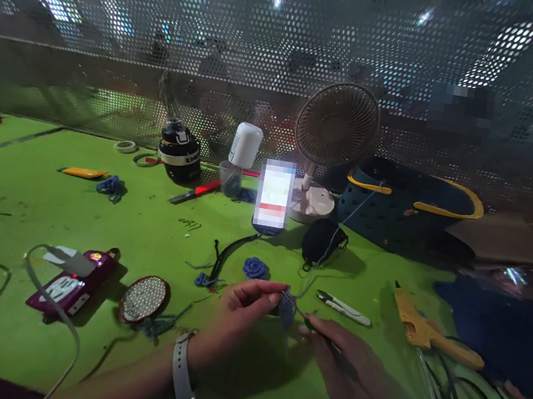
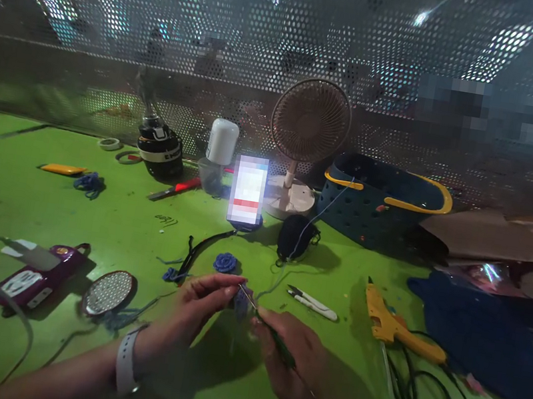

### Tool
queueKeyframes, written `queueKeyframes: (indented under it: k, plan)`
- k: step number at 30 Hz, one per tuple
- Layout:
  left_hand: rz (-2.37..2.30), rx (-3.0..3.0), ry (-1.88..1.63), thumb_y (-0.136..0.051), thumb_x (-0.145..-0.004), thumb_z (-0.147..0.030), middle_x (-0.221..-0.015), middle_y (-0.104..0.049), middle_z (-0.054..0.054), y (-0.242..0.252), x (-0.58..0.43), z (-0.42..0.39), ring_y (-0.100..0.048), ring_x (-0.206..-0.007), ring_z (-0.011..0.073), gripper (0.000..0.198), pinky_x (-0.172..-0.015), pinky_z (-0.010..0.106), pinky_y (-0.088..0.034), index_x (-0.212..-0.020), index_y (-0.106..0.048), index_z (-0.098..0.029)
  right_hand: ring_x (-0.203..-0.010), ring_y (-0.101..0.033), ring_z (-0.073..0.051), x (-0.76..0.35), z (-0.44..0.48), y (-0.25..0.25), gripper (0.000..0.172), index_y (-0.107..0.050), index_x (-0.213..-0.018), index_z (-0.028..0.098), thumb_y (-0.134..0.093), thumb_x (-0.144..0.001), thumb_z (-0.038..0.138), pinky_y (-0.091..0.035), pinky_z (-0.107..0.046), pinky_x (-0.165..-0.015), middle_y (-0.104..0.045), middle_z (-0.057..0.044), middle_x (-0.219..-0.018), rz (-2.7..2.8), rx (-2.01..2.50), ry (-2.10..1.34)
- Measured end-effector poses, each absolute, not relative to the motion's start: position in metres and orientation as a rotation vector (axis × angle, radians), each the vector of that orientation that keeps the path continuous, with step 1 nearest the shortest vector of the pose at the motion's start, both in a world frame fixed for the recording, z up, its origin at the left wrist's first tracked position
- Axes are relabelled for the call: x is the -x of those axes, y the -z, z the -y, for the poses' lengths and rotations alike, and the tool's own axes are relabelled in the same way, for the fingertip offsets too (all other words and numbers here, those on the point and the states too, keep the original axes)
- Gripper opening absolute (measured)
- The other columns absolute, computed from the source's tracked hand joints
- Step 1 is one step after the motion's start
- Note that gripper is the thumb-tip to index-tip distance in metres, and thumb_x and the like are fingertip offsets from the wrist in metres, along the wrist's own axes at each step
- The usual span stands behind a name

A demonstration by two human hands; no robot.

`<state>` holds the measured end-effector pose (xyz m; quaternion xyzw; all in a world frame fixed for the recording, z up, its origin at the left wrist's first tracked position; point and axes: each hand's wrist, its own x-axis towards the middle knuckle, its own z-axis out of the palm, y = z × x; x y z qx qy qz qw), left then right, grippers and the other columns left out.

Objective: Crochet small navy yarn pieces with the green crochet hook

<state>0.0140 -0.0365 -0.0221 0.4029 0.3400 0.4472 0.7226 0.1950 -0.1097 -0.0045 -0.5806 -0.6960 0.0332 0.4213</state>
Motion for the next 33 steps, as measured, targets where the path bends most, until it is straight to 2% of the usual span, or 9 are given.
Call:
queueKeyframes:
  k: [5, 11, 18, 24, 33]
  plan:
    - [-0.727, -0.939, -0.997, -0.077, -0.078, -0.033, -0.092, -0.078, 0.004, 0.022, -0.014, 0.037, -0.068, -0.082, 0.0132, 0.019, -0.08, 0.026, -0.051, -0.094, -0.078, -0.024, -0.072, -0.076, -0.02, -0.196, 0.113, 0.01, 0.023, -0.074, -0.095, 0.028, -0.058, -0.09, 0.043, -0.063, -0.027, -0.063, -0.08, -0.003, -0.085, 1.7, 1.479, -0.067]
    - [-0.771, -0.945, -1.032, -0.079, -0.075, -0.035, -0.093, -0.079, 0.006, 0.026, -0.015, 0.036, -0.069, -0.082, 0.0153, 0.022, -0.081, 0.03, -0.052, -0.094, -0.078, -0.023, -0.069, -0.076, -0.02, -0.196, 0.112, 0.01, 0.024, -0.074, -0.095, 0.025, -0.056, -0.092, 0.039, -0.063, -0.028, -0.064, -0.079, -0.002, -0.077, 1.71, 1.471, -0.107]
    - [-0.802, -1.024, -1.039, -0.078, -0.076, -0.037, -0.092, -0.079, 0.006, 0.028, -0.017, 0.036, -0.07, -0.083, 0.0174, 0.022, -0.08, 0.031, -0.053, -0.094, -0.079, -0.024, -0.075, -0.075, -0.019, -0.194, 0.115, 0.001, 0.021, -0.071, -0.1, 0.028, -0.057, -0.091, 0.04, -0.062, -0.027, -0.066, -0.079, -0.001, -0.086, 1.726, 1.506, -0.11]
    - [-0.819, -1.039, -1.061, -0.08, -0.073, -0.036, -0.09, -0.079, 0.006, 0.025, -0.02, 0.036, -0.07, -0.082, 0.0178, 0.022, -0.079, 0.031, -0.054, -0.091, -0.079, -0.024, -0.068, -0.074, -0.018, -0.191, 0.113, -0.006, 0.017, -0.07, -0.098, 0.025, -0.055, -0.092, 0.031, -0.062, -0.026, -0.066, -0.078, -0.001, -0.082, 1.843, 1.455, -0.098]
    - [-0.801, -0.988, -1.003, -0.079, -0.074, -0.038, -0.091, -0.079, 0.006, 0.027, -0.015, 0.035, -0.069, -0.082, 0.0167, 0.024, -0.08, 0.031, -0.052, -0.093, -0.079, -0.024, -0.071, -0.075, -0.018, -0.193, 0.111, 0.004, 0.023, -0.071, -0.1, 0.026, -0.051, -0.095, 0.037, -0.061, -0.025, -0.06, -0.078, -0.003, -0.083, 1.819, 1.431, -0.06]
